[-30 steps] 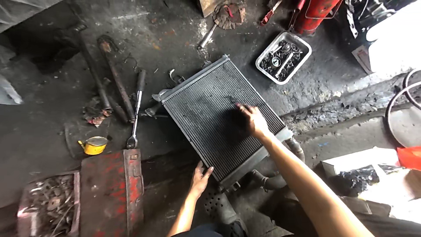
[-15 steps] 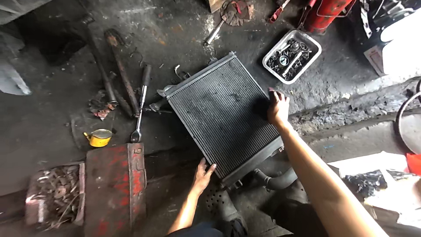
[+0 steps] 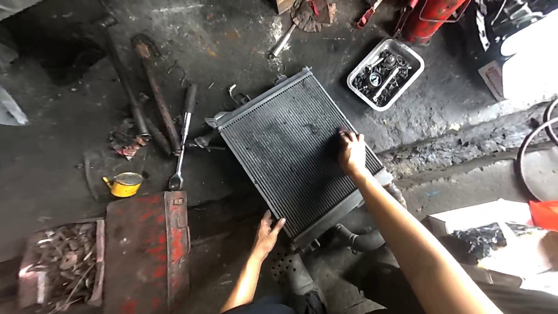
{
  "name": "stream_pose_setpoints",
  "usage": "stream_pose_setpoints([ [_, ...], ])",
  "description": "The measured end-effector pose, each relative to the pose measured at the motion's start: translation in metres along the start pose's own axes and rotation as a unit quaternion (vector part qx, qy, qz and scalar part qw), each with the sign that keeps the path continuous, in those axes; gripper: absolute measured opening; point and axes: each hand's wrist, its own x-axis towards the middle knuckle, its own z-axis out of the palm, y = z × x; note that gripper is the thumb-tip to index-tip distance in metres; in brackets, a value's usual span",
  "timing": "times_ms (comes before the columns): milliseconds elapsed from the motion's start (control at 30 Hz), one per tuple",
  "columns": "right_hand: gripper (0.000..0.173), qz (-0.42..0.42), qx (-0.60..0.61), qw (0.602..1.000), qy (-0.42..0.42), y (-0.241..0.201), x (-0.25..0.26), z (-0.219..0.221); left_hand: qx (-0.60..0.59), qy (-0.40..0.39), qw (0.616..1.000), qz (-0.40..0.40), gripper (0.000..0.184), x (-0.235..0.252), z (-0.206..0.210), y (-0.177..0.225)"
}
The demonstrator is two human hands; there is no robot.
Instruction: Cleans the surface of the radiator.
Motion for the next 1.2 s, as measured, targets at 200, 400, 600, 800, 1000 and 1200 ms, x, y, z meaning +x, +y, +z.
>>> stream_pose_setpoints([
  [200, 0.051, -0.085, 0.016, 0.996, -0.032, -0.007, 0.001, -0.019, 0.09, -0.004, 0.995, 0.045, 0.065, -0.01, -0.012, 0.002],
  [400, 0.059, 0.064, -0.037, 0.997, -0.02, 0.012, 0.012, -0.018, 0.238, 0.056, 0.967, 0.067, 0.045, -0.041, -0.046, -0.034],
  [600, 0.042, -0.098, 0.046, 0.994, -0.019, -0.001, 0.0, -0.009, 0.324, 0.053, 0.944, 0.034, 0.047, -0.046, -0.053, -0.034],
  [800, 0.064, 0.051, -0.017, 0.999, 0.008, 0.014, 0.004, -0.003, 0.473, 0.062, 0.854, -0.209, 0.085, -0.055, -0.082, -0.05],
  [1000, 0.037, -0.066, 0.029, 0.996, -0.052, 0.013, -0.012, 0.0, 0.432, 0.02, 0.848, -0.307, 0.096, -0.047, -0.114, -0.081],
  [1200, 0.053, 0.066, -0.061, 0.996, -0.012, 0.019, -0.001, -0.025, 0.456, -0.021, 0.832, -0.314, 0.084, -0.041, -0.111, -0.081],
])
